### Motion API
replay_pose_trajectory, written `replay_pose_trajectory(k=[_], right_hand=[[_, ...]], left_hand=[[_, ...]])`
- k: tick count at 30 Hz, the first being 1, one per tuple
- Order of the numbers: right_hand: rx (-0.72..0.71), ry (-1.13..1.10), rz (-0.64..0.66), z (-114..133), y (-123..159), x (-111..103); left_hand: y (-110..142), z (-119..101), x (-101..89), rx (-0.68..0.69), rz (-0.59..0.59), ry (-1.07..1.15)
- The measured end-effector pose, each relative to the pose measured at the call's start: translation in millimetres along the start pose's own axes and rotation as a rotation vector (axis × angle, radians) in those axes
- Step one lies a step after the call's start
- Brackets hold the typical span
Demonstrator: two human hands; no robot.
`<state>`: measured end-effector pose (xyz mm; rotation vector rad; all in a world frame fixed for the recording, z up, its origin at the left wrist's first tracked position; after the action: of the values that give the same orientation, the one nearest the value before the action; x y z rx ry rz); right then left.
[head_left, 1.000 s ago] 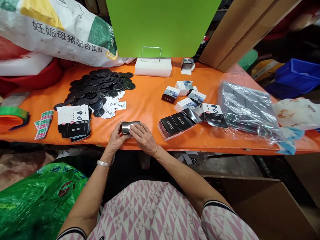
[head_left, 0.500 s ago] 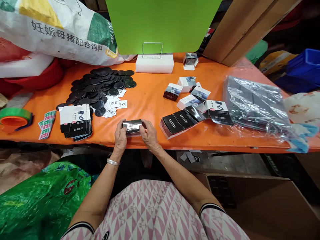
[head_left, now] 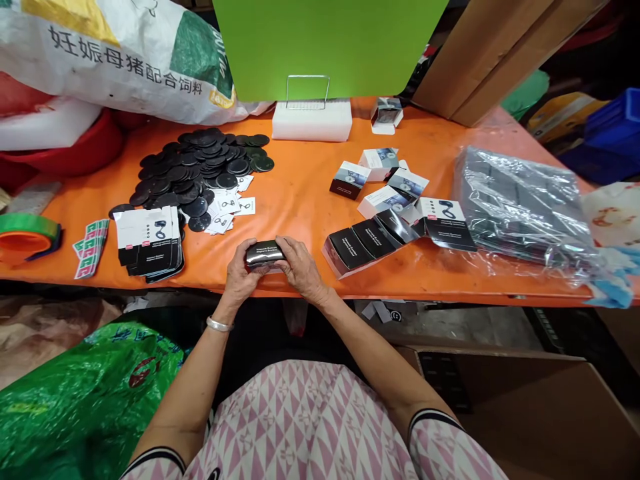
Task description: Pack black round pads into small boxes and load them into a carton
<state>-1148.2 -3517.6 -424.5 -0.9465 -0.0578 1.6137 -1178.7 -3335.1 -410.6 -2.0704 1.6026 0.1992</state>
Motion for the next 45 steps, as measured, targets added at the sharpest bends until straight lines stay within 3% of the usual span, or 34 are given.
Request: replay_pose_trajectory(k=[3, 5, 9, 14, 17, 20, 25, 30, 38, 42, 45], right_hand=[[0.064, -0.027, 0.056, 3.0, 1.7, -2.7], [0.135, -0.083, 0.023, 4.8, 2.0, -2.3], [0.247, -0.229, -0.058, 6.7, -0.6, 3.1], [0.331, -0.37, 0.031, 7.5, -8.3, 1.6], [0.249, -0.175, 0.054, 14.3, -11.6, -3.2], [0.08, 0.089, 0.078, 27.2, -18.0, -8.6], [-0.161, 0.394, 0.374, 47.3, -38.7, -23.0], [-0.22, 0.518, 0.51, 56.7, -48.5, -30.5], [-0.212, 0.381, 0.288, 44.2, -15.1, -6.0], [-0.295, 0.171, 0.234, 26.6, -4.3, -8.4], [-0.266, 0.028, 0.187, 12.9, -1.3, -9.0]], left_hand=[[1.3, -1.6, -1.5, -0.012, 0.055, 0.053], [3.1, -1.5, -2.5, -0.053, 0.079, 0.12], [3.7, -0.6, -0.1, -0.162, -0.022, 0.222], [1.0, -3.2, 4.9, -0.179, -0.059, 0.204], [0.6, -3.9, 2.2, -0.153, -0.018, 0.18], [0.6, -3.7, -4.1, -0.135, 0.069, 0.169], [0.9, -1.7, -9.8, -0.107, 0.228, 0.156], [1.1, 1.5, -6.1, -0.055, 0.148, 0.125], [0.1, -0.6, -10.7, -0.025, 0.163, 0.137], [0.5, 0.2, -10.2, -0.002, 0.154, 0.122], [-0.7, 0.2, -10.6, 0.009, 0.182, 0.112]])
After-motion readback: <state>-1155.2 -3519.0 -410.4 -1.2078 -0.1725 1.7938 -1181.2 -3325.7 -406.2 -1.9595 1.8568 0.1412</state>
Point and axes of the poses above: each hand's wrist, its own y-axis away from the middle knuckle, its own x-axis out of the palm, z = x × y, the point moved 1 cm from there along -y, towards the middle knuckle, and after that the axes turned 7 degrees about -z, right-handed, at the moved point
